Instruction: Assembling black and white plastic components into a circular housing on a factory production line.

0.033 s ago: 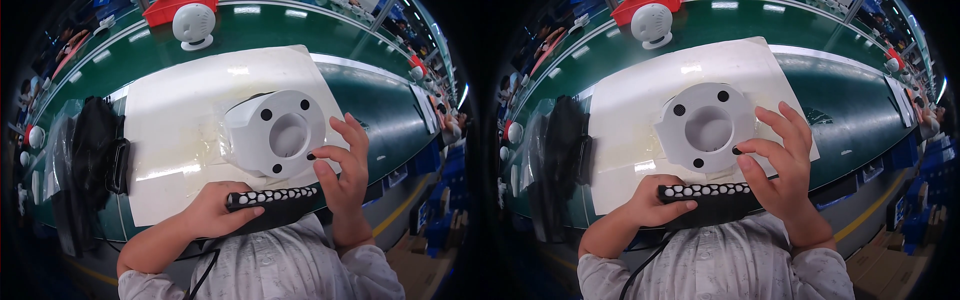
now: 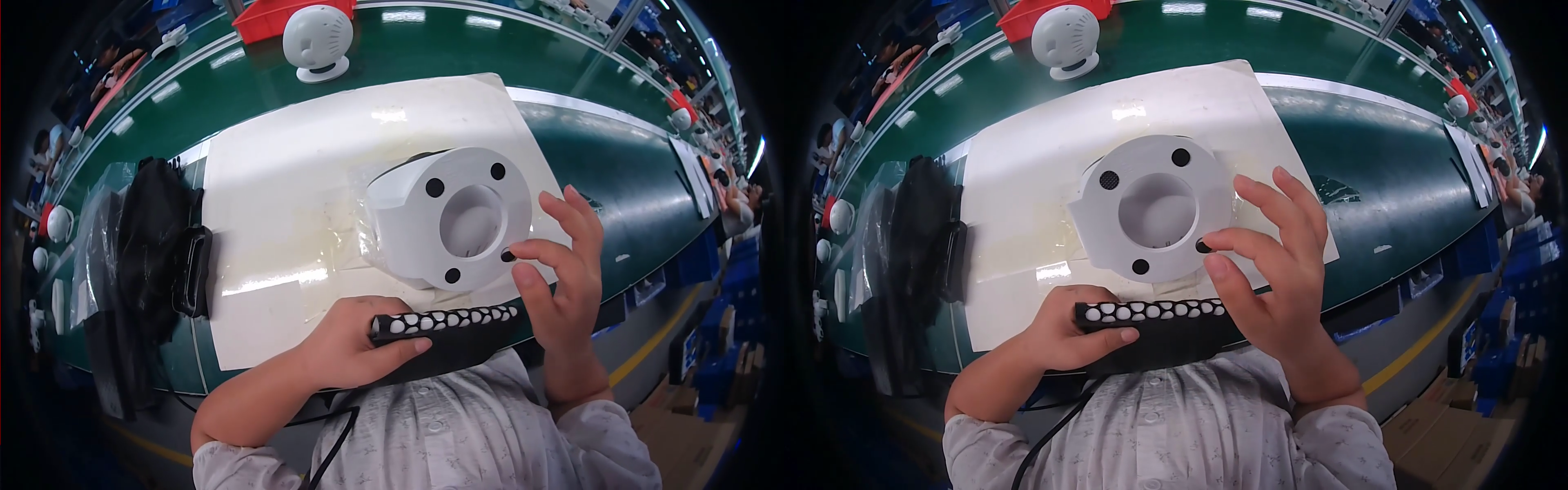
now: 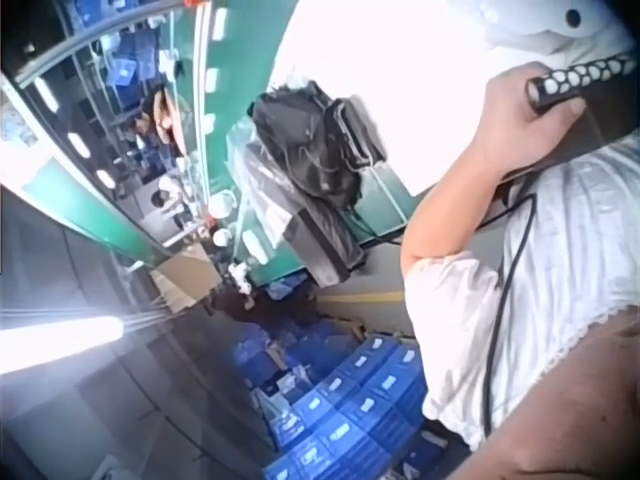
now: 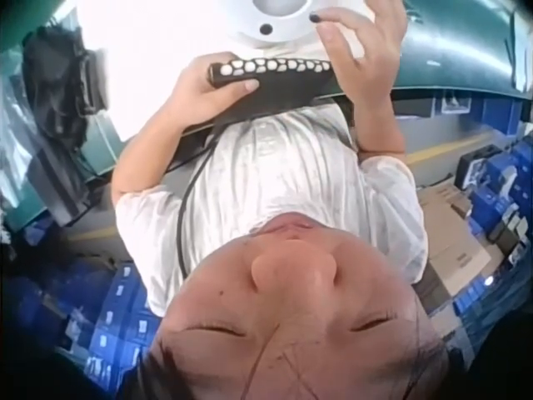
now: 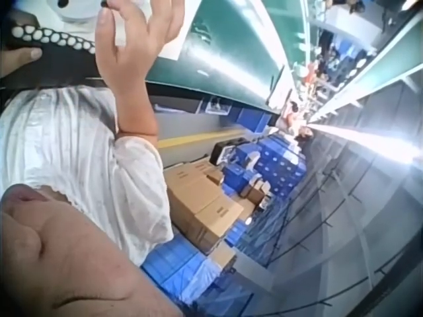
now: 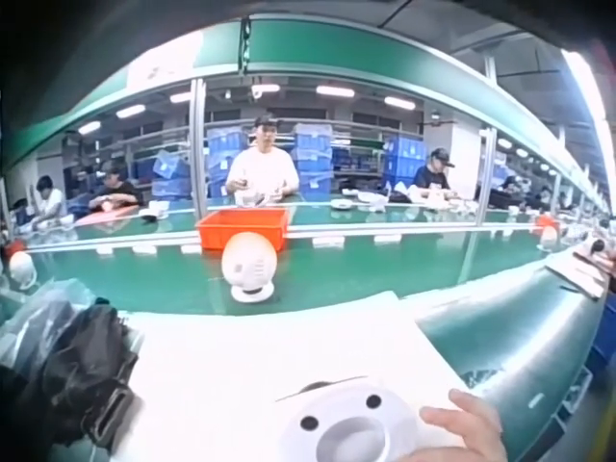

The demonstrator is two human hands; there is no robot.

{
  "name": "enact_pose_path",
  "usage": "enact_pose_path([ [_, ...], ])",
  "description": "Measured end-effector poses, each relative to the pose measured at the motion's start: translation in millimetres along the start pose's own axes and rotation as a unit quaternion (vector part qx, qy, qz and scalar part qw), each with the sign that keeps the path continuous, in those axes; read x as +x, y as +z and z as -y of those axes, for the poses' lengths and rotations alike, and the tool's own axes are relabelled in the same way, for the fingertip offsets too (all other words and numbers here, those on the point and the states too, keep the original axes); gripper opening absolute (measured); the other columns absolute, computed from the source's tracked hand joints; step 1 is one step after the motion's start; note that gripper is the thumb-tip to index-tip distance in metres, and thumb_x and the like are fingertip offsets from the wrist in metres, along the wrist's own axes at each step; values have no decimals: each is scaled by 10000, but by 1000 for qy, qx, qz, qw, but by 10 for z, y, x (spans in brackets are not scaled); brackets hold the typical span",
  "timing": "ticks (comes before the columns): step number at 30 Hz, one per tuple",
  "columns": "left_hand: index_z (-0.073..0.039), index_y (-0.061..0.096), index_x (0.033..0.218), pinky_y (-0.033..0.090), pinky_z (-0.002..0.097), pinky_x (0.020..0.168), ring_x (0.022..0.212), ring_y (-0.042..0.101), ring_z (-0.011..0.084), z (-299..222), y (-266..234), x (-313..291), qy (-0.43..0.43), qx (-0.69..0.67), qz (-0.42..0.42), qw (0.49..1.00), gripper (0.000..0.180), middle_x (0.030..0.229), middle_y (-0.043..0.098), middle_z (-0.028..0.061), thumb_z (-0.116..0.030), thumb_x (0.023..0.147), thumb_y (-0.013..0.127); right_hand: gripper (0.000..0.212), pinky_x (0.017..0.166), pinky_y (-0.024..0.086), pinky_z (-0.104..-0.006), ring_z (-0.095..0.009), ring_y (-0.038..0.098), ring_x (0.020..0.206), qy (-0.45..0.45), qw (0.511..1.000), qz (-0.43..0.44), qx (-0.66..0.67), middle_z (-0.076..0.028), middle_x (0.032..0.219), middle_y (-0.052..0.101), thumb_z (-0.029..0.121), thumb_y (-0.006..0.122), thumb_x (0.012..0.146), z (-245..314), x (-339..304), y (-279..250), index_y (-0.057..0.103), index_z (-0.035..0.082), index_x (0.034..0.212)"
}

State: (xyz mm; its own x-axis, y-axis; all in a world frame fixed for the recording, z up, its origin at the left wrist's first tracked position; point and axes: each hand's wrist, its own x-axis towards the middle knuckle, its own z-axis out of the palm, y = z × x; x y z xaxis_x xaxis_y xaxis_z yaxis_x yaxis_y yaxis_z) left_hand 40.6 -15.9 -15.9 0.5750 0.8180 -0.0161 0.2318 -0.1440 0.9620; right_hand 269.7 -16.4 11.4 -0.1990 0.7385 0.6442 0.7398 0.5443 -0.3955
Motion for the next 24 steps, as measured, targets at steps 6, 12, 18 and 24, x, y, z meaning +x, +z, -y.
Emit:
enact_pose_path([
  [6, 2, 574, 717, 407, 236, 515, 574, 536, 107, 33, -19, 41, -15, 4, 20, 1000, 122, 638, 579, 66, -57, 690, 677, 277, 959, 209, -441, -318, 323, 1169, -77, 978, 55, -186, -97, 1182, 460, 201, 602, 718, 115, -104, -94, 590, 101, 976],
  [12, -15, 587, 753, 412, 277, 507, 531, 527, 186, -145, 97, 112, 13, 7, 4, 1000, 151, 612, 547, 91, -147, 716, 651, 397, 924, 214, -431, -269, 387, 1100, -93, 962, 120, -227, -95, 1170, 462, 272, 599, 728, 46, 18, -378, 536, 85, 1073],
  [18, -6, 595, 787, 428, 272, 527, 556, 550, 187, -406, 197, 238, -5, 3, 11, 1000, 172, 646, 569, 108, -153, 718, 650, 443, 729, 391, -250, -115, 508, 857, 281, 878, 160, 354, -63, 1009, 538, 230, 634, 736, -429, 351, -510, 484, 20, 1096],
  [24, -1, 593, 798, 433, 277, 533, 564, 554, 198, -453, 6, 236, -22, 10, 31, 999, 193, 651, 564, 119, -173, 727, 645, 400, 657, 439, -219, -91, 536, 747, 331, 774, 152, 518, -50, 887, 570, 185, 612, 772, -322, 575, -351, 460, -18, 1082],
])
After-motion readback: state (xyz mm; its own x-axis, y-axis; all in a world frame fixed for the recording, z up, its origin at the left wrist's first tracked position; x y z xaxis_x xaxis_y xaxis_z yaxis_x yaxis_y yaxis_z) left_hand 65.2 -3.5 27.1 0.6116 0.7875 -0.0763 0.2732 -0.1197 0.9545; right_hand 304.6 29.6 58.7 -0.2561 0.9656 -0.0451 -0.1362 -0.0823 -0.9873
